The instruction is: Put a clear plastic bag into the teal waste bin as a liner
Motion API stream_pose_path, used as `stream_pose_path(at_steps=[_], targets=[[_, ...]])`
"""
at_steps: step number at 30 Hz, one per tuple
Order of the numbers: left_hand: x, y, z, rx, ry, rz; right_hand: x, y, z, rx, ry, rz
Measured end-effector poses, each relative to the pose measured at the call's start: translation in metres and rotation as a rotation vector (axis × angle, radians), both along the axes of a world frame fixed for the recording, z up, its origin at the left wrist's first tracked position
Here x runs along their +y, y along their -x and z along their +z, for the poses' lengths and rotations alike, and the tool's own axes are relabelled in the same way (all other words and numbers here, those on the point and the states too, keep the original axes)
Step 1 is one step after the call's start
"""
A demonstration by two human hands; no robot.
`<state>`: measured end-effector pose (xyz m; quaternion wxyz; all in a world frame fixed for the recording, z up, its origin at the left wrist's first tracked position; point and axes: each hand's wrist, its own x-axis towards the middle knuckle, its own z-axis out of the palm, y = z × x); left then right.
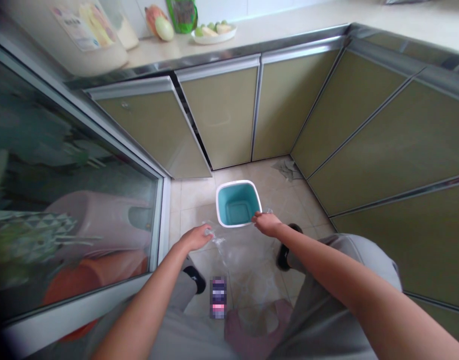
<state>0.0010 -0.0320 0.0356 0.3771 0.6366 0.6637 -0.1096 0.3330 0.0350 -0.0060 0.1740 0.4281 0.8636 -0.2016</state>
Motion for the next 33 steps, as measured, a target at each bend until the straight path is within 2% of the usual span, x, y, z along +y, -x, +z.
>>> stream_pose_path(at_steps=[3,7,10,13,16,20,26,33], targets=[[0.001,0.0,-0.006,-0.05,0.025,-0.049,-0.001,0.003,0.014,0.07,-0.036,-0.012],[0.004,-0.006,-0.01,-0.033,0.005,-0.08,-0.004,0.001,0.058,0.159,-0.053,-0.075],[0.006,-0.012,-0.009,-0.049,-0.042,-0.085,-0.022,-0.008,0.093,0.192,-0.05,-0.146],[0.005,-0.017,-0.006,-0.081,-0.096,-0.078,-0.052,-0.025,0.113,0.204,-0.006,-0.226],[0.002,-0.019,-0.008,-0.126,-0.146,-0.083,-0.082,-0.044,0.112,0.2,0.079,-0.266],[-0.007,-0.022,-0.017,-0.09,-0.161,-0.117,-0.098,-0.053,0.088,0.096,0.174,-0.275],[-0.014,-0.023,-0.032,-0.047,-0.104,-0.161,-0.082,-0.039,0.055,-0.01,0.202,-0.252],[-0.005,-0.019,-0.044,-0.053,-0.077,-0.074,-0.063,-0.021,0.063,0.068,0.188,-0.239]])
